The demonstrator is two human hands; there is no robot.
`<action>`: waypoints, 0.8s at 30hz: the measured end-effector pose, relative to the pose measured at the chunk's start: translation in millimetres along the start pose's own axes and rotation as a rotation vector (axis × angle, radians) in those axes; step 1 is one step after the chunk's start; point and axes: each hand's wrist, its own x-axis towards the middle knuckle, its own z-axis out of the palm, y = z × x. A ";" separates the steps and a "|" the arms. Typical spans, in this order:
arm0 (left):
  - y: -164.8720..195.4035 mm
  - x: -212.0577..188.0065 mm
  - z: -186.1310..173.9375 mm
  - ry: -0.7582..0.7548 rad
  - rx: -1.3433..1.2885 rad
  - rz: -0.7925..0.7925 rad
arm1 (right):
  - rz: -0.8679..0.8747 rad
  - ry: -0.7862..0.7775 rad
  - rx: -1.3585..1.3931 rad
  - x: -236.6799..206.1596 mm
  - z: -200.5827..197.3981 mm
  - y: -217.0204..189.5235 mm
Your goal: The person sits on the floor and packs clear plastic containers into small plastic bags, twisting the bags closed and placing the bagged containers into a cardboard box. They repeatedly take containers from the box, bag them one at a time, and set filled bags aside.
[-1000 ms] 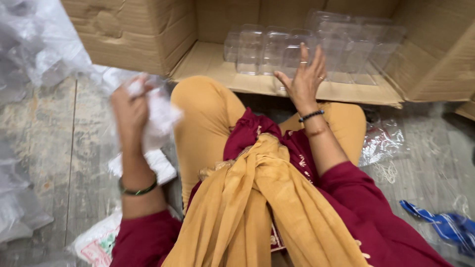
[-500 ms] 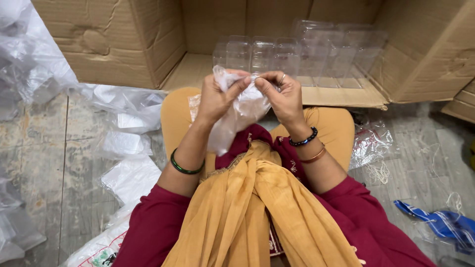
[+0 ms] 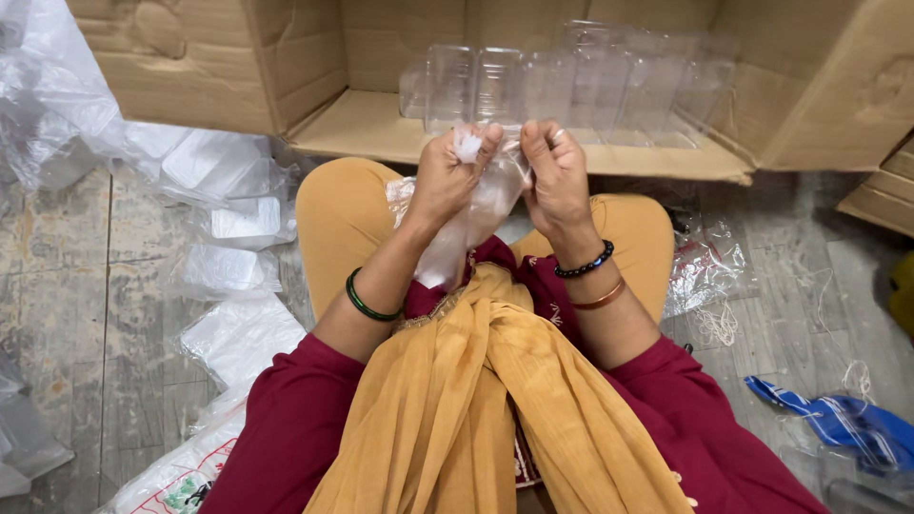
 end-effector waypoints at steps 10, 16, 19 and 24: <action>10.6 118.2 11.8 -0.152 -0.063 0.047 | -0.147 -0.100 -0.042 77.4 -4.6 -46.2; 9.3 69.4 -7.1 -0.434 -0.346 -0.297 | 0.240 -0.132 0.115 46.0 -27.7 -58.8; 10.7 73.8 -49.8 -0.798 -0.965 -0.313 | 0.342 -0.241 -0.098 51.5 -64.4 -85.7; -16.2 161.5 -25.8 -0.449 -0.323 -0.273 | -0.129 0.017 -1.025 132.7 -93.1 -85.9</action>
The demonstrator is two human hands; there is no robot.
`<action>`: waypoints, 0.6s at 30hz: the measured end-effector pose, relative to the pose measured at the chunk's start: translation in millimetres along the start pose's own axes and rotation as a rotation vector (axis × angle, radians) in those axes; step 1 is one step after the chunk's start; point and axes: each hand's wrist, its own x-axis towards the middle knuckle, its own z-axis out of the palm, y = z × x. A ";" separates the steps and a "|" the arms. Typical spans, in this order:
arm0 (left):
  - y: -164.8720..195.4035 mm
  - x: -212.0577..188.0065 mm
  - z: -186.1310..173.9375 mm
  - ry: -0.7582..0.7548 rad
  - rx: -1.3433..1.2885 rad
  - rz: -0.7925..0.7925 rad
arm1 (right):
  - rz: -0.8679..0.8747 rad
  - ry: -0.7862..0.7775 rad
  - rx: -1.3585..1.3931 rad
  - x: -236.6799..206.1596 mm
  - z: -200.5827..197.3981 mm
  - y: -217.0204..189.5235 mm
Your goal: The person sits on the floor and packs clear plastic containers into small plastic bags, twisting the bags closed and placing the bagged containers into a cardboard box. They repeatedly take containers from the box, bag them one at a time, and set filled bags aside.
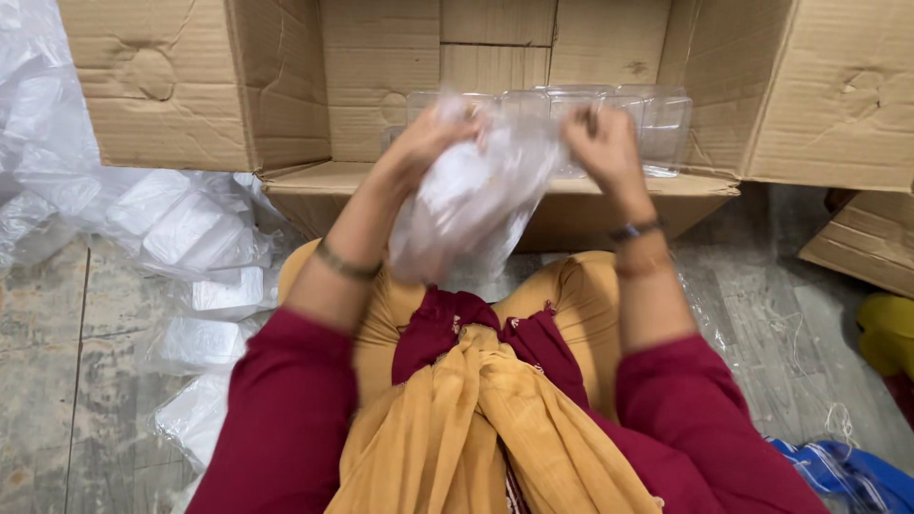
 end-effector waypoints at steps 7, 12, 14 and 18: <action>-46.9 82.4 31.9 0.522 -0.174 0.087 | 0.396 0.281 0.133 56.0 61.5 12.2; -46.9 11.9 38.7 0.494 -0.488 0.196 | 0.398 0.110 0.945 -9.9 72.9 -26.7; -36.8 -38.6 38.5 0.495 -0.521 0.197 | 0.489 0.037 1.099 -41.6 89.8 -49.0; -18.5 -134.3 28.7 0.321 -0.588 -0.063 | -0.046 0.167 0.686 -94.9 140.8 -70.3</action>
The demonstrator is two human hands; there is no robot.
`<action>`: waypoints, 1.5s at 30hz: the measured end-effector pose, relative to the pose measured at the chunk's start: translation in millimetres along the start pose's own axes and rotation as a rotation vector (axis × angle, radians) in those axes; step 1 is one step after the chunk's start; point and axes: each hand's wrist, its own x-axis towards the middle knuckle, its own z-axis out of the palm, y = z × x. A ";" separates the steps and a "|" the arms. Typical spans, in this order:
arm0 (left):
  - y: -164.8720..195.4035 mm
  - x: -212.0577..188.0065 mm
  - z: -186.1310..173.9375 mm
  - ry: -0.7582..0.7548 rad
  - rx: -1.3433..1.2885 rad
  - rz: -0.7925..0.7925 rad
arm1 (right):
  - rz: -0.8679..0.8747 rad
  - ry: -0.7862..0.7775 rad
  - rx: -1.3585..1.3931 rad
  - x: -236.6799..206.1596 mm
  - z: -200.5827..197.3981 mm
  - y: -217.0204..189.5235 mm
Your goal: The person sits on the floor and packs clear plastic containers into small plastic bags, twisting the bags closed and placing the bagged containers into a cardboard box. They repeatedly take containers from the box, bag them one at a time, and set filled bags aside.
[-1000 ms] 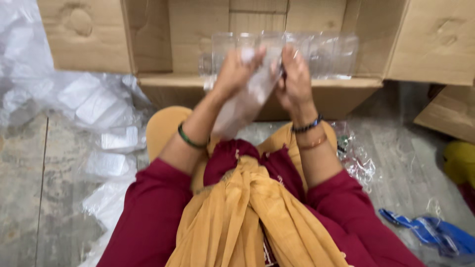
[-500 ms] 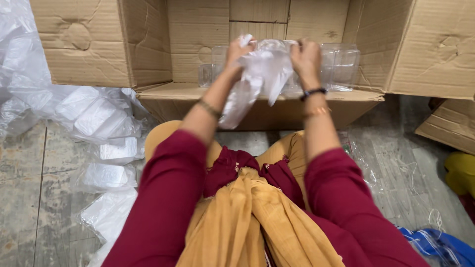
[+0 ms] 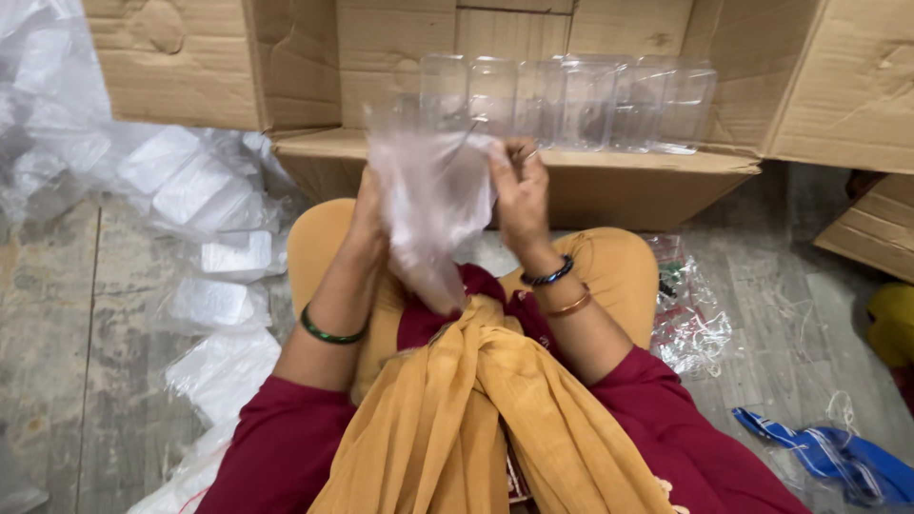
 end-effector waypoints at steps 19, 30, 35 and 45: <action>79.0 -217.2 -267.7 1.077 0.525 0.053 | 0.108 -0.458 -0.497 -36.6 26.3 32.0; 71.8 -109.4 -63.8 0.452 0.673 0.773 | 0.266 -0.472 -0.118 -29.4 79.1 -41.2; 63.3 -91.2 20.0 0.295 0.745 0.884 | 0.299 -0.529 0.039 -19.4 95.1 -55.0; 33.4 -65.3 22.1 0.265 0.721 0.711 | 0.091 -0.367 -0.098 -20.4 40.7 -25.2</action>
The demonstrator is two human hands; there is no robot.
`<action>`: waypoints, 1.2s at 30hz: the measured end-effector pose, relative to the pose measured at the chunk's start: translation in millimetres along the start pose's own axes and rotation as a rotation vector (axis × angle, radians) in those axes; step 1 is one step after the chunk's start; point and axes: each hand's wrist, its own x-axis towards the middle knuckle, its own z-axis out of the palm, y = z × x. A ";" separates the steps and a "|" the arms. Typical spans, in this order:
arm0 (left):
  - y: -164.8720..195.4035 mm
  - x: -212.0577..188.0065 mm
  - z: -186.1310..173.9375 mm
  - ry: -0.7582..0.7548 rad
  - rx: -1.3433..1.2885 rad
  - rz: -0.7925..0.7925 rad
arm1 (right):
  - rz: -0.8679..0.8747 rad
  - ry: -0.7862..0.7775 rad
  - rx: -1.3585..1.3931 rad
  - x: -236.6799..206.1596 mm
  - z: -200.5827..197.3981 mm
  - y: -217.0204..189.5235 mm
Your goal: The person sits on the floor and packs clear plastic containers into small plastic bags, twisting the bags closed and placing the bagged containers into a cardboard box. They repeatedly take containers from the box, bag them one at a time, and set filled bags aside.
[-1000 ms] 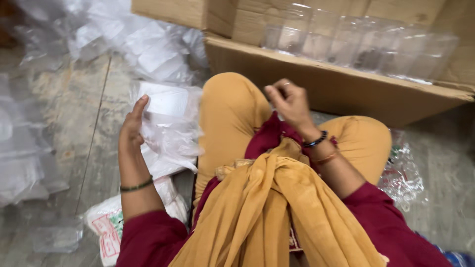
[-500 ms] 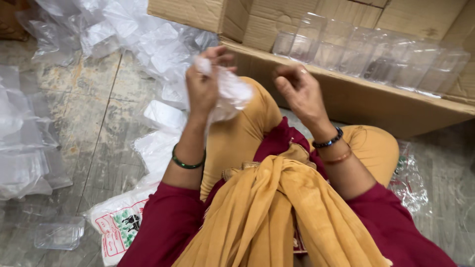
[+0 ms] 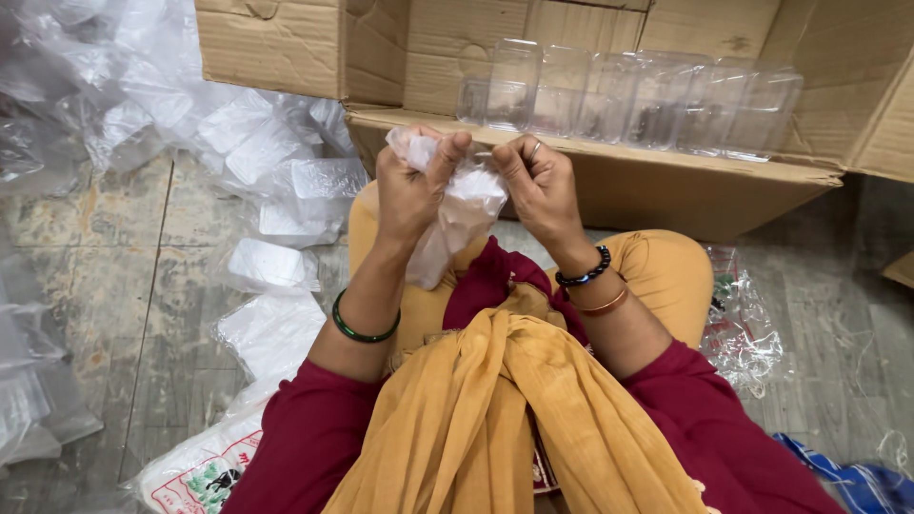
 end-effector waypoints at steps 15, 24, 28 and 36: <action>-42.5 33.6 -28.5 -0.445 -0.683 -0.560 | 0.261 -0.204 0.924 34.1 -82.4 35.6; -56.2 72.2 5.9 -0.342 0.056 -0.058 | 0.071 -0.320 0.009 83.1 -80.9 2.1; -49.3 77.4 9.8 -0.342 0.146 -0.103 | -0.012 -0.340 0.200 79.2 -77.9 9.4; -44.5 89.1 -12.4 -0.561 -0.887 -0.667 | 0.400 -0.218 0.681 87.8 -81.9 20.9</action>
